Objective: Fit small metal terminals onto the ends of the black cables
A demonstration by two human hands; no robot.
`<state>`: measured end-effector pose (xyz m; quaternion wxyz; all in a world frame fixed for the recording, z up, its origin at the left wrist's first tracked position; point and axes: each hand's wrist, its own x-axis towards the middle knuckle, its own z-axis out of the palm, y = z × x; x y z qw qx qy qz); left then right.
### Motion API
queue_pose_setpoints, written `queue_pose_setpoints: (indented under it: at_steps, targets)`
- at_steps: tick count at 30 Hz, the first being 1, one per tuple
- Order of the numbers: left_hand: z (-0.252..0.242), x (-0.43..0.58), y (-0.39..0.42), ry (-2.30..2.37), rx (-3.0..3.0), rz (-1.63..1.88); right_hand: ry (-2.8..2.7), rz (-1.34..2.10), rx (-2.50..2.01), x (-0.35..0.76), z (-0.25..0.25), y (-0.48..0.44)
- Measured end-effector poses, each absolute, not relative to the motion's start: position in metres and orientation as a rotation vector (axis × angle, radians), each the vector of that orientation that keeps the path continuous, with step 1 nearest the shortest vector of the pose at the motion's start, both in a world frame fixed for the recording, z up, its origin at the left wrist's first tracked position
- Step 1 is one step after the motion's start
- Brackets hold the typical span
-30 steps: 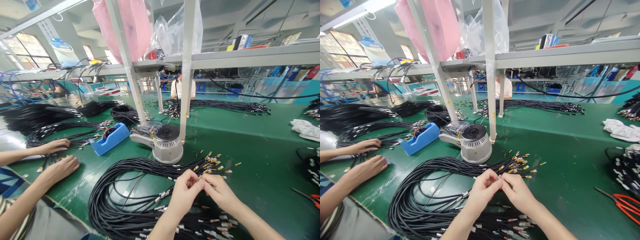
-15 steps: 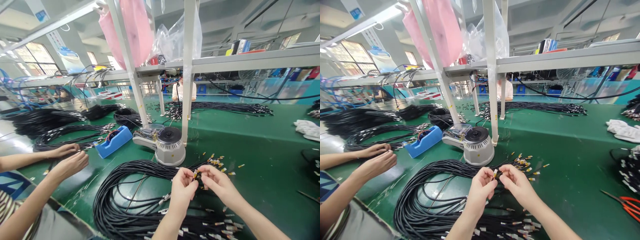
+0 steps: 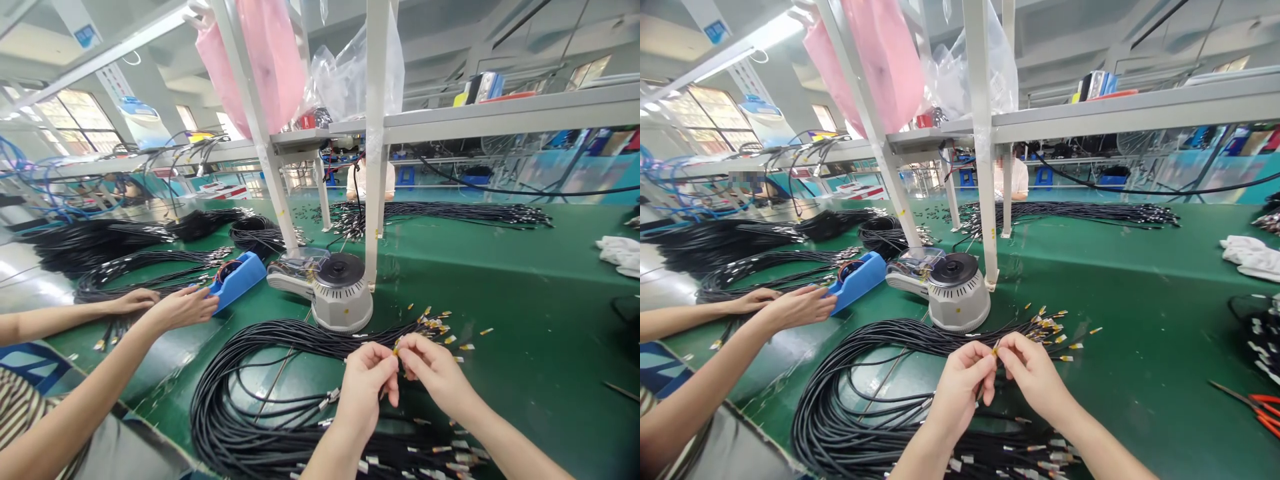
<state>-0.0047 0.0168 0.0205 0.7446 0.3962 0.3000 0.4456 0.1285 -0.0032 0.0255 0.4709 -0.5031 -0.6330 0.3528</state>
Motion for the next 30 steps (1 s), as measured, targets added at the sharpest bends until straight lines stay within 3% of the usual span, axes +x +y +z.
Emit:
queue_pose_setpoints:
  at_steps: [9,20,30]
  targets:
    - [0.020,-0.003,0.015,0.590,0.812,0.997,-1.566,0.821,-1.228,0.126,0.030,-0.004]
    - [0.019,-0.004,0.017,0.695,0.934,0.995,-1.298,1.092,-1.141,0.140,0.026,-0.002]
    - [0.024,-0.008,0.015,0.620,0.930,0.827,-1.551,1.109,-0.966,0.136,0.042,0.000]
